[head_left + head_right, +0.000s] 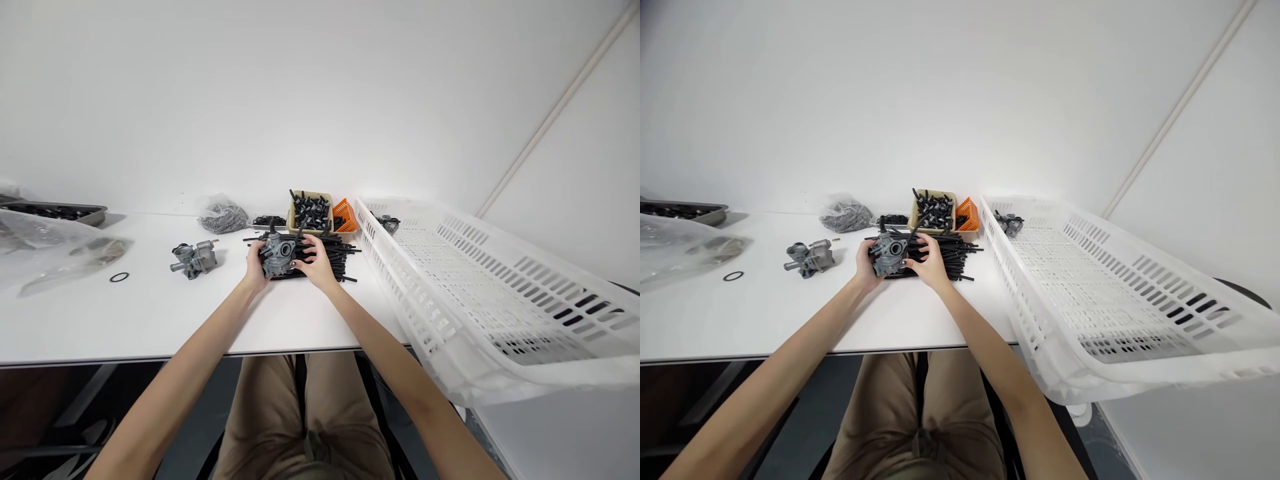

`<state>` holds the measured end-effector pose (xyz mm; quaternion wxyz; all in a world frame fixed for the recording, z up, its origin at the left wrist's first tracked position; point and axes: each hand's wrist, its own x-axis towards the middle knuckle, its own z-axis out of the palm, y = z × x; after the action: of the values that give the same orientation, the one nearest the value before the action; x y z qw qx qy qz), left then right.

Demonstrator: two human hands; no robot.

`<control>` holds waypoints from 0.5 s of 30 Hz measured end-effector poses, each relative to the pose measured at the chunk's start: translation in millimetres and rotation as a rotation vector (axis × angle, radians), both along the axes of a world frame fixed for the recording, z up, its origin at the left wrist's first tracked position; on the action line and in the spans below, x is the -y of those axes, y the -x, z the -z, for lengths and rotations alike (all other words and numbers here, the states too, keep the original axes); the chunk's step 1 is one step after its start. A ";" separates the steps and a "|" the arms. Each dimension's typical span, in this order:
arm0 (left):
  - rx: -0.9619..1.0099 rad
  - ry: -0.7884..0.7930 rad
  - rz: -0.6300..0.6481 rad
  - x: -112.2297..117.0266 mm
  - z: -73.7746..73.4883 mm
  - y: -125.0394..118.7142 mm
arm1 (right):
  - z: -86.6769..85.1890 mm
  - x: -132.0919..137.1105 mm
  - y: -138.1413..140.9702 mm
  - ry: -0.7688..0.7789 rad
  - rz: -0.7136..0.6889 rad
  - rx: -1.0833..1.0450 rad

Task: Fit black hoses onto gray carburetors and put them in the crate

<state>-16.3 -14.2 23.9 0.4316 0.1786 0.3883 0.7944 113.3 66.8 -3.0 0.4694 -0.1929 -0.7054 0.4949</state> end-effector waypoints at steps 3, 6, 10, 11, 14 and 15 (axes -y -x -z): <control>-0.014 -0.007 0.025 2.6 -3.3 -2.5 | 2.0 -2.3 -1.1 -0.019 -0.095 0.039; 0.007 0.006 0.080 4.0 -3.7 -1.2 | 4.3 -3.7 0.2 -0.025 -0.211 0.051; 0.076 0.048 0.141 1.2 3.3 5.6 | 2.6 -2.7 -0.5 -0.023 -0.295 0.055; 0.096 0.056 0.142 0.1 5.8 7.3 | 1.3 -2.0 -1.2 -0.005 -0.319 0.053; 0.133 0.075 0.163 -2.0 12.1 9.6 | -3.0 0.6 -3.6 0.070 -0.415 0.040; 0.135 0.082 0.179 -2.1 13.5 9.5 | -3.9 1.4 -4.3 0.092 -0.447 0.035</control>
<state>-25.7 -12.1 10.4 0.5331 0.1407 0.3730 0.7462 117.6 65.4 0.9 0.3264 -0.0617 -0.7154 0.6147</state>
